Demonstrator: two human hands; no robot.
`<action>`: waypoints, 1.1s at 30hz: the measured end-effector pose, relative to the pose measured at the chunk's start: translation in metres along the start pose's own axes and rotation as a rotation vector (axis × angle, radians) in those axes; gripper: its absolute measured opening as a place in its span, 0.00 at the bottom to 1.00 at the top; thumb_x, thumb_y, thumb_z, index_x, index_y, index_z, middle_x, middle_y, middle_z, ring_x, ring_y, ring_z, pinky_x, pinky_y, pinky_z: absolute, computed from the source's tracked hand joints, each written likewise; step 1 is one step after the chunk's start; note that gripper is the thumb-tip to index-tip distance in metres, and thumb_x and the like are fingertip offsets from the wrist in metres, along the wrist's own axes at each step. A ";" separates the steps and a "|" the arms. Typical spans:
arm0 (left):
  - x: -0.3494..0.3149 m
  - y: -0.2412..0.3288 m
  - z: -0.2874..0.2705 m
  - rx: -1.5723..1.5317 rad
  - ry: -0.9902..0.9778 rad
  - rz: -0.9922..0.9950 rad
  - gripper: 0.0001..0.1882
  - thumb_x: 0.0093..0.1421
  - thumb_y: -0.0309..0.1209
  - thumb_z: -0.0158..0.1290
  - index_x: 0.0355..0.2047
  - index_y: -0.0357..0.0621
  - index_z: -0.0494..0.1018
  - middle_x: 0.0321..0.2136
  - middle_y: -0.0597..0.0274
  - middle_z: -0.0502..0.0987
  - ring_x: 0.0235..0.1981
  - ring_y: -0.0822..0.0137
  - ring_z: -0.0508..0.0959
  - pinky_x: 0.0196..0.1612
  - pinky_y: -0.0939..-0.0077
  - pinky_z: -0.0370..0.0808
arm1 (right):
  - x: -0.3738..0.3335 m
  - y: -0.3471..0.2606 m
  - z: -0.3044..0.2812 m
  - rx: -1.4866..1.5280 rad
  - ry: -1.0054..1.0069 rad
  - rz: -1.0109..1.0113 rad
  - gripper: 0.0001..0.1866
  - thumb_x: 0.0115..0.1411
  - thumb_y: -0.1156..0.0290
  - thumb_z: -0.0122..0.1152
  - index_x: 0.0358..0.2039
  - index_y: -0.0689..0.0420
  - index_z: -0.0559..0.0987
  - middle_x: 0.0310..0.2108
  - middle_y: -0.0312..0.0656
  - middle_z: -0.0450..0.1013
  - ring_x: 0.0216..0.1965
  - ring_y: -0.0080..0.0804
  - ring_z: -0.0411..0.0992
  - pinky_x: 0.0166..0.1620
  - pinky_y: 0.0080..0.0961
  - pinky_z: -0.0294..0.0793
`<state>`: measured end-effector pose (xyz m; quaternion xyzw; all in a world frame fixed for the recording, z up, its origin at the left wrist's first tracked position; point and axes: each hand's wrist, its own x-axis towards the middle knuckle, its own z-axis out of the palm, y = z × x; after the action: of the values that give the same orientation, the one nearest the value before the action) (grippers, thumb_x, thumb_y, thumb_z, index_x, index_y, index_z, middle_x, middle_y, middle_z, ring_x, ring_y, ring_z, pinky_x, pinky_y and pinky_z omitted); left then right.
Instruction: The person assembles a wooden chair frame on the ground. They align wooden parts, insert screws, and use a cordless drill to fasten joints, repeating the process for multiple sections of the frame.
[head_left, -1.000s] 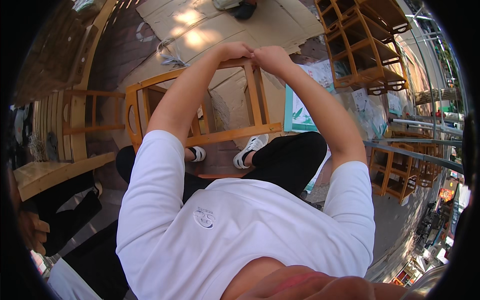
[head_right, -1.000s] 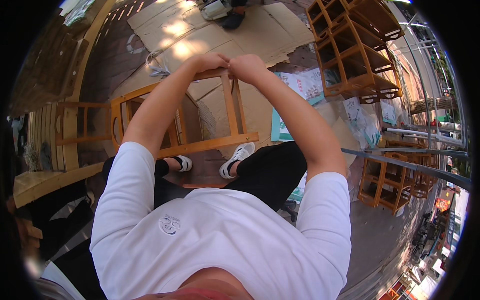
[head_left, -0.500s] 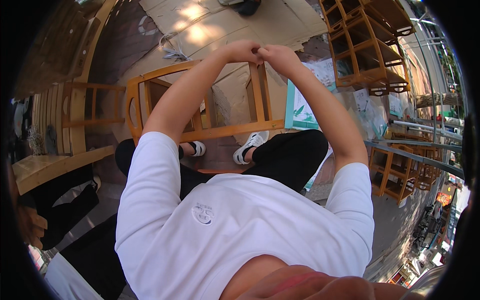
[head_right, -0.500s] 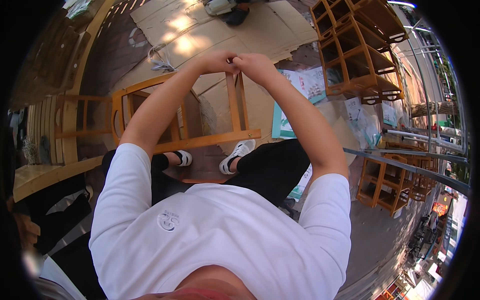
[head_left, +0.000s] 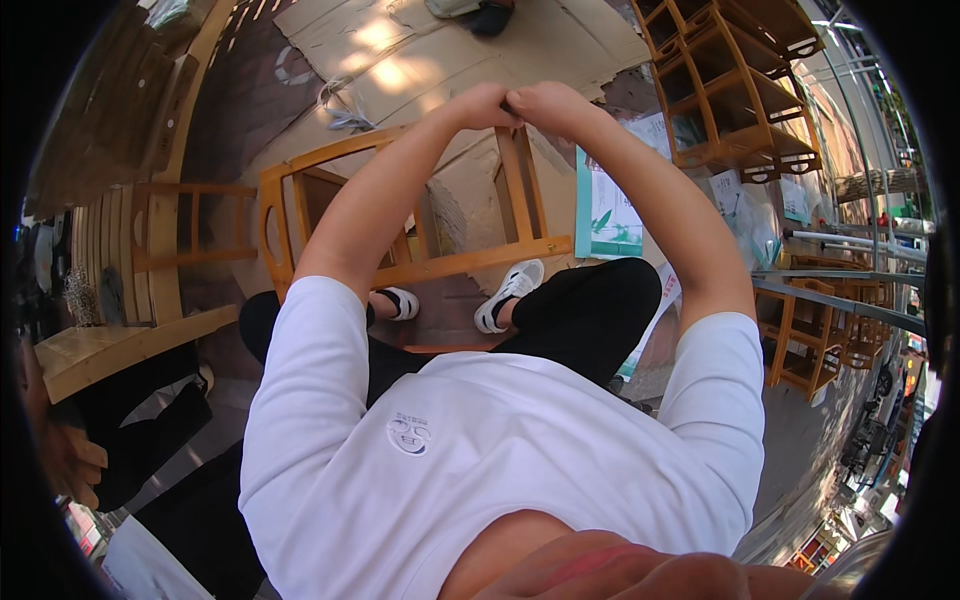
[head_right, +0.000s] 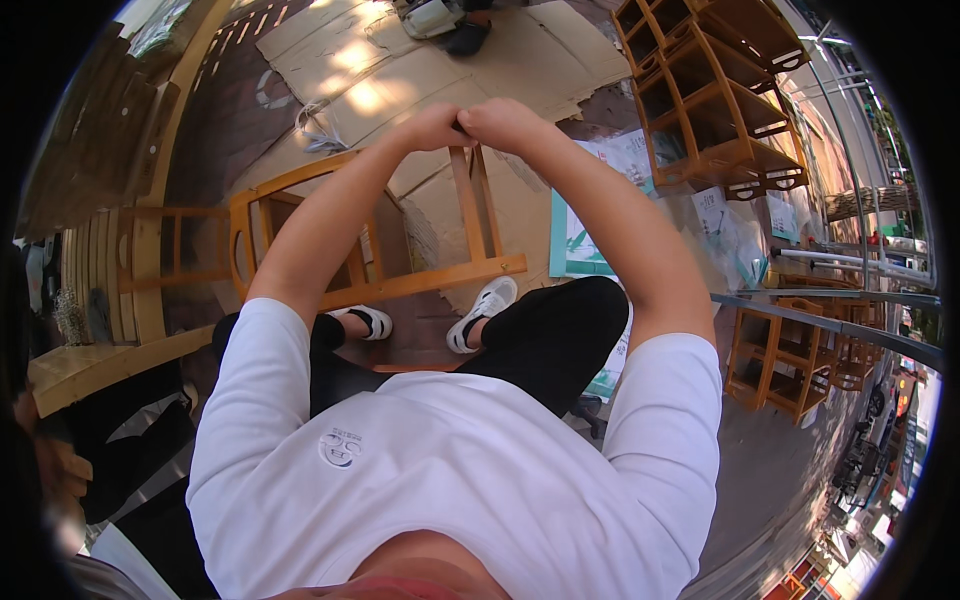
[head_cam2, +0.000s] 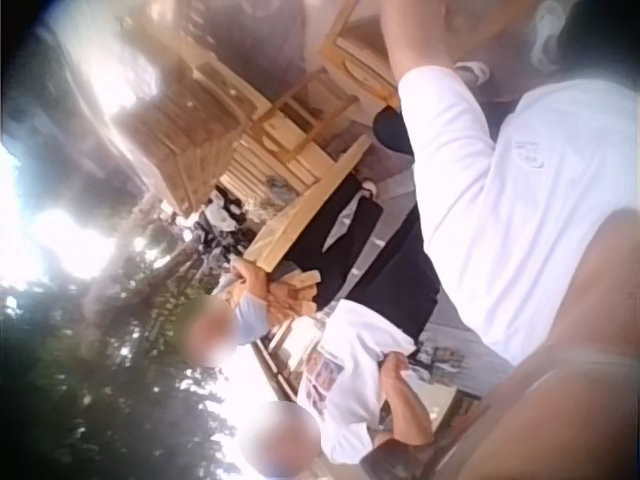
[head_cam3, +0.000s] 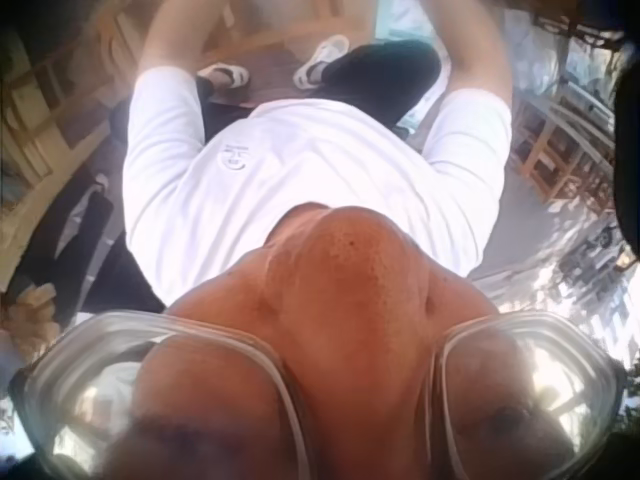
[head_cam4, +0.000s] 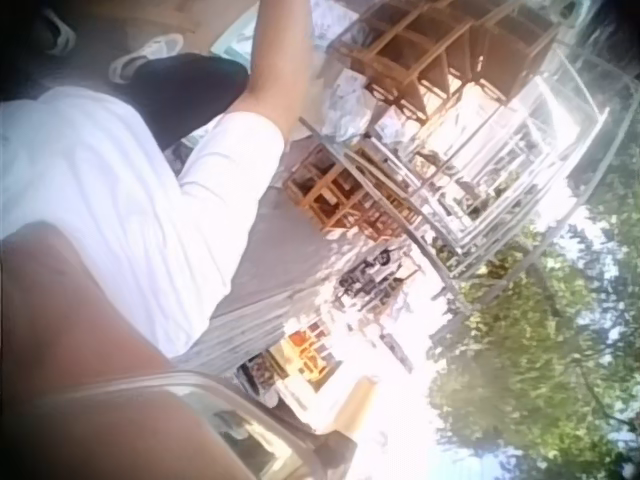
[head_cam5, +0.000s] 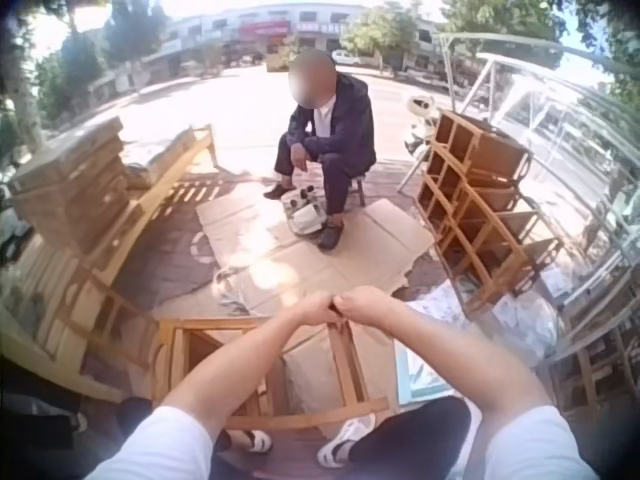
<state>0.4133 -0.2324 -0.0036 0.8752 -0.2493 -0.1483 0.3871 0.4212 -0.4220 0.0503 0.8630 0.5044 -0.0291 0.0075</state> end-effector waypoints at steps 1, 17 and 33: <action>-0.001 0.001 -0.001 -0.022 0.009 -0.008 0.16 0.54 0.39 0.66 0.36 0.40 0.82 0.31 0.48 0.83 0.33 0.50 0.81 0.40 0.61 0.76 | 0.001 -0.002 -0.006 -0.015 -0.022 0.006 0.06 0.59 0.69 0.58 0.30 0.58 0.77 0.28 0.49 0.80 0.31 0.52 0.80 0.34 0.45 0.79; -0.014 0.043 0.026 0.170 0.180 -0.144 0.21 0.59 0.50 0.59 0.41 0.45 0.80 0.37 0.53 0.83 0.41 0.49 0.82 0.43 0.58 0.78 | -0.018 -0.016 -0.018 0.010 -0.183 0.325 0.07 0.59 0.70 0.59 0.34 0.54 0.85 0.37 0.47 0.82 0.41 0.49 0.80 0.42 0.42 0.80; -0.014 0.048 0.030 0.471 0.111 0.006 0.21 0.67 0.46 0.55 0.44 0.38 0.79 0.35 0.47 0.81 0.39 0.48 0.81 0.43 0.60 0.76 | -0.725 -0.369 0.260 0.482 1.296 2.353 0.23 0.68 0.57 0.56 0.21 0.61 0.75 0.19 0.33 0.70 0.23 0.19 0.67 0.29 0.23 0.66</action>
<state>0.3728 -0.2703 0.0141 0.9474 -0.2580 -0.0367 0.1858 -0.2660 -0.8830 -0.1611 0.6172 -0.6265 0.3142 -0.3576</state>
